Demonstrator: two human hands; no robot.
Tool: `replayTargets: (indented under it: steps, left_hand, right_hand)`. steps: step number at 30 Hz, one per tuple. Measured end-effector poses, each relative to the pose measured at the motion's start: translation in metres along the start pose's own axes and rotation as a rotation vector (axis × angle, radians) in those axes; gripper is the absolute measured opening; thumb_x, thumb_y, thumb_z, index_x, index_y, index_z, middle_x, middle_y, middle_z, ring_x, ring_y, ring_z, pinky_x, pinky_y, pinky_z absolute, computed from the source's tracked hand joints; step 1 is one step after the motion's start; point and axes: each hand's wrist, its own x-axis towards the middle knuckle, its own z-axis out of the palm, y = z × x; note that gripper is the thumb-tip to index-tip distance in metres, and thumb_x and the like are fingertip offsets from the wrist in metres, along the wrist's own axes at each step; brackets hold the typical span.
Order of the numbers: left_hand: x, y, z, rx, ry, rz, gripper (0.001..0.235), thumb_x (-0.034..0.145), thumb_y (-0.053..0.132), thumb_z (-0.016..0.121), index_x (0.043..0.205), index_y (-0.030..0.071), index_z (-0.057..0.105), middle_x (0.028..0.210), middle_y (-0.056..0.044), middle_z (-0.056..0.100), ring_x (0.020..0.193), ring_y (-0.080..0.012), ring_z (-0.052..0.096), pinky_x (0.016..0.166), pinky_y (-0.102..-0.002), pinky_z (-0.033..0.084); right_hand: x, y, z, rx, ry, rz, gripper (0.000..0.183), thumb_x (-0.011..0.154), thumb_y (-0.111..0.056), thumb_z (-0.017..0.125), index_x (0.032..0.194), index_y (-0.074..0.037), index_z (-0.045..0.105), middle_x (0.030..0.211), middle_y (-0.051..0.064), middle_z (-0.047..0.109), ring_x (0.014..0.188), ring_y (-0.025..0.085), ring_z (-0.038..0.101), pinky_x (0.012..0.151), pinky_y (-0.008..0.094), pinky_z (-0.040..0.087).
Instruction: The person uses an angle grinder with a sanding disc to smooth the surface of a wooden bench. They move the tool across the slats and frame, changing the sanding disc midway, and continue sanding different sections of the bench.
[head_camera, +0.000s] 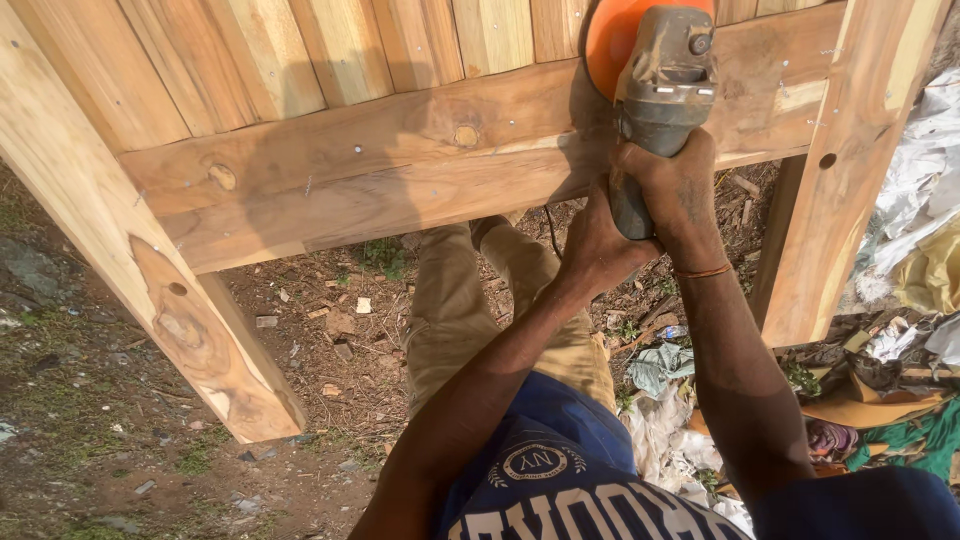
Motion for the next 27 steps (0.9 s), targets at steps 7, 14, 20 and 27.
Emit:
replayTargets:
  steps: [7, 14, 20, 27]
  left_hand:
    - [-0.001, 0.008, -0.014, -0.086, 0.028, -0.012, 0.093, 0.061, 0.028, 0.086, 0.136, -0.002, 0.039, 0.117, -0.021, 0.067, 0.099, -0.0306, 0.073, 0.084, -0.041, 0.061]
    - [-0.007, 0.012, -0.010, -0.038, 0.004, -0.038, 0.097, 0.058, 0.023, 0.086, 0.138, -0.003, 0.037, 0.112, -0.022, 0.068, 0.097, -0.0329, 0.071, 0.082, -0.042, 0.059]
    - [-0.008, -0.001, -0.013, -0.127, 0.114, -0.013, 0.091, 0.061, 0.024, 0.086, 0.134, -0.004, 0.039, 0.113, -0.022, 0.068, 0.098, -0.0317, 0.073, 0.082, -0.041, 0.061]
    - [-0.024, 0.005, -0.008, -0.145, 0.111, 0.012, 0.095, 0.062, 0.026, 0.088, 0.137, -0.003, 0.037, 0.118, -0.021, 0.066, 0.103, -0.0302, 0.071, 0.086, -0.041, 0.058]
  right_hand:
    - [0.005, -0.009, 0.015, -0.066, -0.049, -0.013, 0.034, 0.076, -0.022, 0.072, 0.097, 0.005, 0.071, 0.086, 0.010, 0.072, 0.075, 0.016, 0.068, 0.067, 0.032, 0.054]
    - [0.001, -0.010, 0.010, -0.004, -0.032, 0.019, 0.033, 0.076, -0.020, 0.071, 0.098, 0.004, 0.070, 0.087, 0.008, 0.071, 0.074, 0.015, 0.067, 0.066, 0.031, 0.054]
    - [0.006, -0.004, 0.022, -0.112, -0.131, -0.039, 0.030, 0.078, -0.020, 0.071, 0.095, 0.005, 0.070, 0.083, 0.007, 0.071, 0.074, 0.013, 0.066, 0.065, 0.031, 0.053]
    - [-0.012, -0.011, 0.018, -0.026, -0.133, -0.002, 0.029, 0.075, -0.019, 0.070, 0.094, 0.003, 0.068, 0.081, 0.007, 0.069, 0.070, 0.014, 0.064, 0.063, 0.031, 0.052]
